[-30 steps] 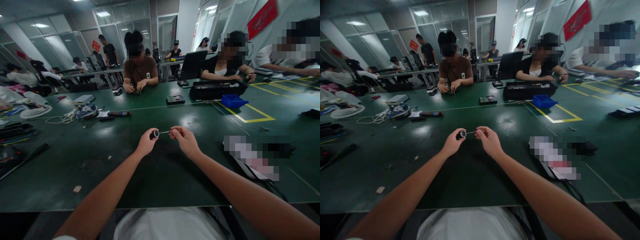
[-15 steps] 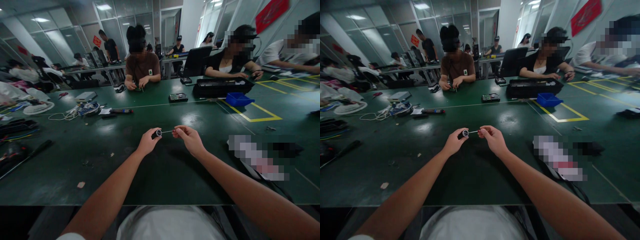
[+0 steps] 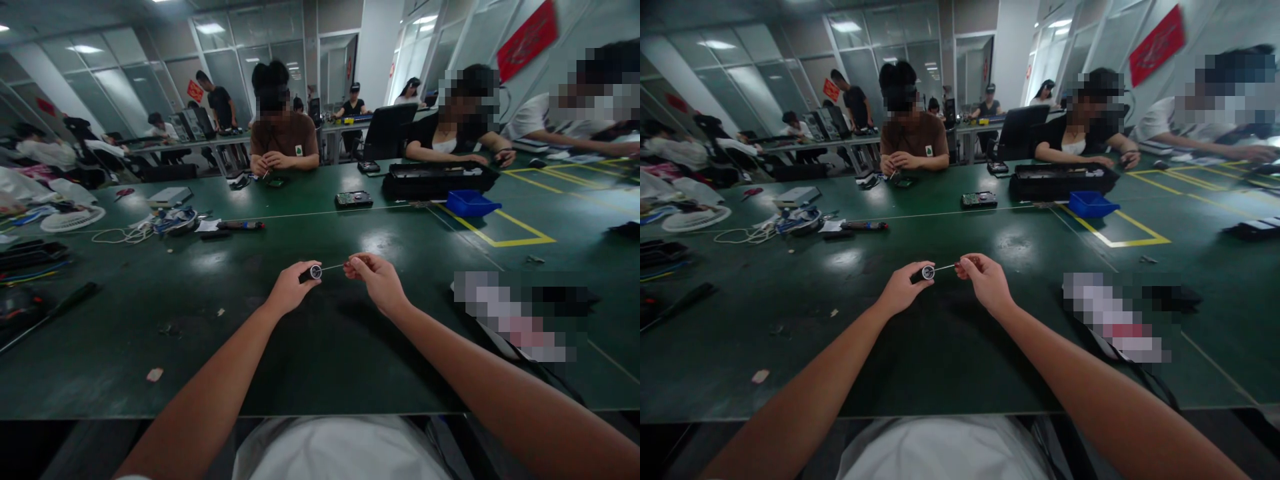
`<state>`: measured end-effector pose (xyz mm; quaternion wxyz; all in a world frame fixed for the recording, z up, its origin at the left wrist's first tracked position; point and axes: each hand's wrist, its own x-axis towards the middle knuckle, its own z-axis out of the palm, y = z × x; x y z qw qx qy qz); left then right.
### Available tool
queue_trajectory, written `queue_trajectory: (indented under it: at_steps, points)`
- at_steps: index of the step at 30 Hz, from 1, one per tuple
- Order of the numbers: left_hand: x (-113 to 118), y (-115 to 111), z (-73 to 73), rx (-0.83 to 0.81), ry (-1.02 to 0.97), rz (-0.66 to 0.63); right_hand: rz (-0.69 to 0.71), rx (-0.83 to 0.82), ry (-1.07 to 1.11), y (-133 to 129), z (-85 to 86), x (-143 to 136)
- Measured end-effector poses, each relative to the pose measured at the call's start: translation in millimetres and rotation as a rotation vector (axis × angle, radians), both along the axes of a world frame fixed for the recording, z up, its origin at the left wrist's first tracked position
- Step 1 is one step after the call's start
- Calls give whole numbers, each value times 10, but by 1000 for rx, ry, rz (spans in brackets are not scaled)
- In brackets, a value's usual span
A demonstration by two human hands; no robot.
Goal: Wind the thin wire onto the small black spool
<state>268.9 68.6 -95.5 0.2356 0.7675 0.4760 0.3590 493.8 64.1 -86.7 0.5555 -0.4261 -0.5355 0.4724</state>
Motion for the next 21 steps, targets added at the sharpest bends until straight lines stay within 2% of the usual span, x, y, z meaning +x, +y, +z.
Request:
queue_trajectory:
  at_steps: [3,5,7,13,17,21]
  points:
    - [-5,-27,31,11,22,-6,-38,88,-235,-49,51,31]
    - [-11,-45,50,21,48,-8,-112,152,-422,-100,104,48]
    - [-19,-57,61,26,86,-14,-101,220,-512,-154,154,50]
    - [-12,-47,43,16,136,-30,6,385,-605,-255,204,-4]
    - [19,-49,43,7,140,-35,-69,351,-639,-256,181,-32]
    - [22,-53,44,39,123,-41,-118,391,-636,-233,164,-33]
